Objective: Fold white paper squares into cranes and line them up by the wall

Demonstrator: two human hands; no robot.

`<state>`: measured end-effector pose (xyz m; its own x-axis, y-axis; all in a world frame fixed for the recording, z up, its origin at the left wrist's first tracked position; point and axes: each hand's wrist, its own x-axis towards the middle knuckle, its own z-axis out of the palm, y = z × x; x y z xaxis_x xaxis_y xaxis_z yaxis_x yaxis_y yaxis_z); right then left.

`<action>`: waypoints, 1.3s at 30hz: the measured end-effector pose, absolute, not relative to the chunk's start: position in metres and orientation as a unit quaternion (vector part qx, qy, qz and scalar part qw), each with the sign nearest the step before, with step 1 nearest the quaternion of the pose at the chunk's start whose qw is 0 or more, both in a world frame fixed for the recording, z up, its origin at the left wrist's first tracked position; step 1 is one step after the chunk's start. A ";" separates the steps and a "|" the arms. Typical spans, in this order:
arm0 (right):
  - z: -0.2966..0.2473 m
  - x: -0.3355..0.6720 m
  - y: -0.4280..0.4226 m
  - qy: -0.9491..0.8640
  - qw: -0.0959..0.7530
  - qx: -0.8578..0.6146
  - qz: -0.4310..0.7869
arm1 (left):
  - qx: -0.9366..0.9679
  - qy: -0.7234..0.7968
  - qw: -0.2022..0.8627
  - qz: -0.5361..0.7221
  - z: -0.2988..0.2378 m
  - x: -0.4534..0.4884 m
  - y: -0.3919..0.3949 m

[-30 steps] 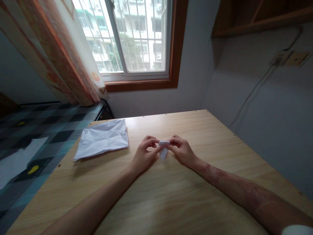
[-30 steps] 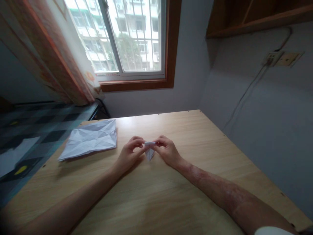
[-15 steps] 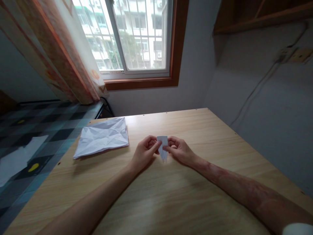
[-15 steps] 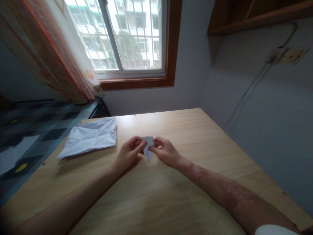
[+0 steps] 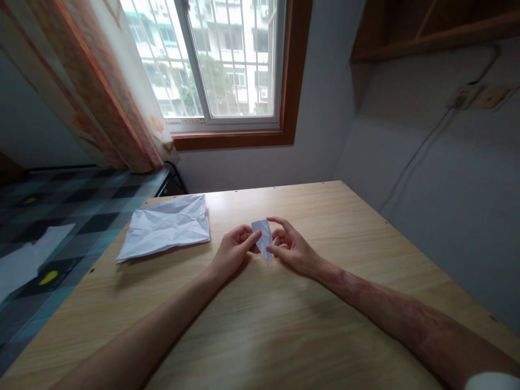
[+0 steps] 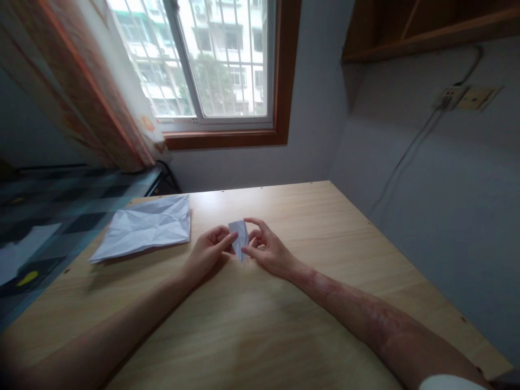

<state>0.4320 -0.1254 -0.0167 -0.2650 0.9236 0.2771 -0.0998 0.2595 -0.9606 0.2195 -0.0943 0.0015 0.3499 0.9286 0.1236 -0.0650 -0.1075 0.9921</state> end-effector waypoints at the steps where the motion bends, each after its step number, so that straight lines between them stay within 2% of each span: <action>1: -0.017 0.432 -0.125 -0.617 0.503 -0.336 0.504 | 0.600 0.360 0.562 0.441 0.002 0.220 -0.095; 13: -0.021 0.433 -0.125 -0.644 0.502 -0.324 0.478 | 0.618 0.339 0.558 0.438 0.002 0.220 -0.098; 21: -0.021 0.434 -0.124 -0.623 0.499 -0.304 0.520 | 0.614 0.338 0.571 0.429 0.000 0.221 -0.096; 26: -0.021 0.433 -0.124 -0.616 0.507 -0.324 0.508 | 0.646 0.346 0.533 0.422 0.003 0.223 -0.098; 32: -0.017 0.432 -0.126 -0.630 0.496 -0.358 0.478 | 0.604 0.328 0.570 0.451 -0.002 0.223 -0.099; 39: -0.016 0.435 -0.130 -0.656 0.476 -0.374 0.450 | 0.621 0.330 0.540 0.462 0.003 0.221 -0.100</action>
<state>0.4346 -0.1295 -0.0155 -0.2672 0.9193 0.2889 0.0616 0.3154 -0.9469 0.2214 -0.0995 0.0027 0.3553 0.9092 0.2172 -0.0882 -0.1987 0.9761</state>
